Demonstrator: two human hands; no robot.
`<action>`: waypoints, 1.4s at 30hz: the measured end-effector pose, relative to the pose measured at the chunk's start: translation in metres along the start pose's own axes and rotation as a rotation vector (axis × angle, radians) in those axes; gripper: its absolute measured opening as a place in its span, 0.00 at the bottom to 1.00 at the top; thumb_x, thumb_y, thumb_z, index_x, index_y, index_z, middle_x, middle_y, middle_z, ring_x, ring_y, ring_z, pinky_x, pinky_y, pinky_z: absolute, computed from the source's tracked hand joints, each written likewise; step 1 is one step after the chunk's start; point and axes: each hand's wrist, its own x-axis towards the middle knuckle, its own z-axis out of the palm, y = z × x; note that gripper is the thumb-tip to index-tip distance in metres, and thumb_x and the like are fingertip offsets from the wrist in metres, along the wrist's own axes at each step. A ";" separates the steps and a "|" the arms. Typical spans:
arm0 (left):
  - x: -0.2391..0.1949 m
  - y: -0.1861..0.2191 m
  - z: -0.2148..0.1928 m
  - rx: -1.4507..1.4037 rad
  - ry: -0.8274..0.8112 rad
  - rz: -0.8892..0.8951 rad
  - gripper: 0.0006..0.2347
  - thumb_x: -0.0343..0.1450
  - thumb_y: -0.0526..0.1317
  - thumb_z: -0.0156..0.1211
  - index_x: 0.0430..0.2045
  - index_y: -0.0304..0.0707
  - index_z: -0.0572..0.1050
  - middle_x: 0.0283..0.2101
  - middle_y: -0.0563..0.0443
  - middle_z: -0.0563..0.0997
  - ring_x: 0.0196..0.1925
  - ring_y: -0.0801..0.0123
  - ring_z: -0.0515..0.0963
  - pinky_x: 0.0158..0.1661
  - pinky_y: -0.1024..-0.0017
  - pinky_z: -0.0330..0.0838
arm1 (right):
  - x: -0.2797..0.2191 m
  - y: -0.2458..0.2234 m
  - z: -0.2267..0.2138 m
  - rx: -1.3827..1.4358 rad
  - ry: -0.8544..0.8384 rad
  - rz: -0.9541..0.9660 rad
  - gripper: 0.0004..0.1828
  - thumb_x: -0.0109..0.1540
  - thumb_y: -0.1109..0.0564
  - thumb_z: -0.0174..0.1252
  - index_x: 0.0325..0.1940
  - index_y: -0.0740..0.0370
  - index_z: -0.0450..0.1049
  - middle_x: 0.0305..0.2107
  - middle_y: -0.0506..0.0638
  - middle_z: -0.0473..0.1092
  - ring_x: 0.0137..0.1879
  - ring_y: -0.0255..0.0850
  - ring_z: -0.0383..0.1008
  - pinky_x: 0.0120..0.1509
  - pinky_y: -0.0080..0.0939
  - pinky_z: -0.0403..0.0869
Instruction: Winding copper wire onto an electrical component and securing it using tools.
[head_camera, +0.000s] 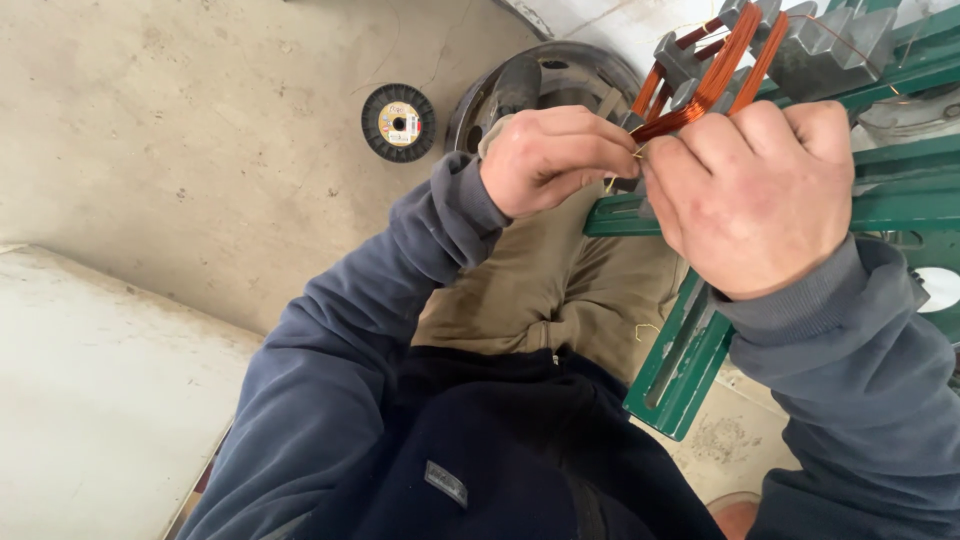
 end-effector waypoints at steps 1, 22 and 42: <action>-0.001 0.002 0.001 -0.077 0.038 -0.049 0.09 0.74 0.27 0.65 0.46 0.39 0.79 0.51 0.49 0.82 0.52 0.60 0.83 0.53 0.69 0.79 | -0.001 0.000 0.000 0.016 0.012 0.006 0.06 0.66 0.53 0.71 0.41 0.51 0.79 0.32 0.40 0.63 0.43 0.37 0.65 0.53 0.40 0.62; -0.003 0.006 0.004 0.508 0.268 0.319 0.12 0.65 0.28 0.70 0.42 0.34 0.81 0.49 0.49 0.82 0.38 0.68 0.81 0.36 0.71 0.77 | 0.005 -0.009 0.018 0.001 0.007 0.051 0.08 0.66 0.56 0.66 0.49 0.52 0.79 0.31 0.42 0.62 0.41 0.38 0.66 0.53 0.41 0.62; -0.005 -0.005 0.021 -0.167 0.299 -0.220 0.04 0.73 0.29 0.67 0.38 0.34 0.80 0.49 0.47 0.83 0.47 0.67 0.85 0.49 0.73 0.79 | -0.019 -0.012 0.000 -0.005 -0.056 0.038 0.14 0.66 0.54 0.69 0.32 0.50 0.70 0.28 0.43 0.60 0.38 0.39 0.66 0.51 0.42 0.61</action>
